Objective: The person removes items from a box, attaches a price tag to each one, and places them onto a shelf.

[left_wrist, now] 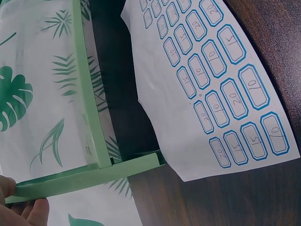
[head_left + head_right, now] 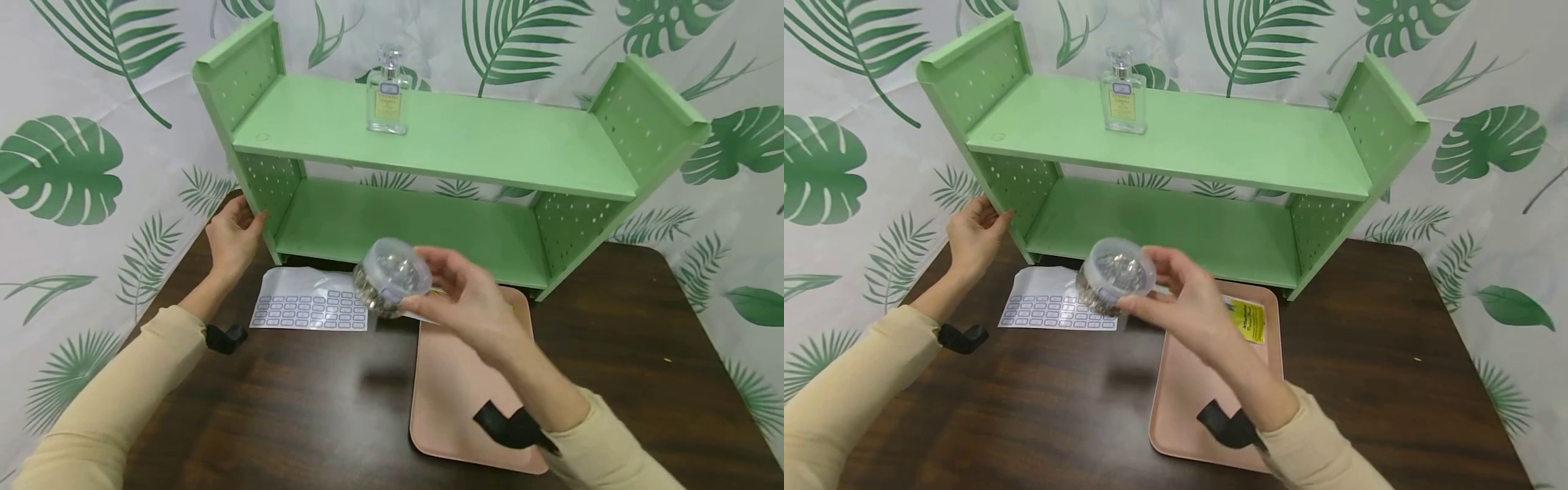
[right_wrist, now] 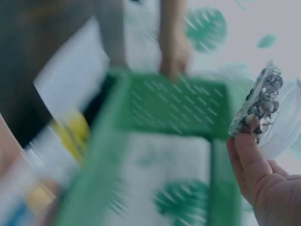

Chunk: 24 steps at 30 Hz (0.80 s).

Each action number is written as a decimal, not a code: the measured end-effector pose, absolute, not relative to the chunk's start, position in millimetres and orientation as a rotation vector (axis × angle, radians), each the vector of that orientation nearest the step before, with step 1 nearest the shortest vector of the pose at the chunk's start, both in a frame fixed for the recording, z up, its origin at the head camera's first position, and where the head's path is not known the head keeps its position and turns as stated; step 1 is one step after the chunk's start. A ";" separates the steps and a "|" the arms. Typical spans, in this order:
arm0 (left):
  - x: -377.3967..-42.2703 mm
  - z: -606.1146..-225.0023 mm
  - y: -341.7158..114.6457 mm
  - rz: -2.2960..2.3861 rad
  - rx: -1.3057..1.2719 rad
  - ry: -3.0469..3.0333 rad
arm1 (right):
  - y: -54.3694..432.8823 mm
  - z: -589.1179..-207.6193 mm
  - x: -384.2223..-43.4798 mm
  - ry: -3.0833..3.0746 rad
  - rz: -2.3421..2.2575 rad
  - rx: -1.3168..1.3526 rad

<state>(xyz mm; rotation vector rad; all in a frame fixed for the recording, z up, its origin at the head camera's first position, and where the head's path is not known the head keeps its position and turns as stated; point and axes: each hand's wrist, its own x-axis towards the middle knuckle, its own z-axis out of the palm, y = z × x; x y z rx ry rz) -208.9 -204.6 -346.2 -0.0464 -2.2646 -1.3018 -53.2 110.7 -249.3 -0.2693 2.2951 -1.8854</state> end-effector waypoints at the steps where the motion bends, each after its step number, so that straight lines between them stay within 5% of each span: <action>1: -209.0 -346.4 -204.7 -1.302 -0.048 -2.263 | 117.9 -235.9 -57.0 2.325 -1.888 -0.282; 9: -207.5 -347.3 -204.5 -1.303 -0.054 -2.261 | 153.8 -169.0 -104.2 2.412 -2.124 -0.383; 24: -208.4 -349.8 -205.4 -1.284 -0.083 -2.248 | 163.3 -156.0 -189.4 2.735 -1.639 -0.262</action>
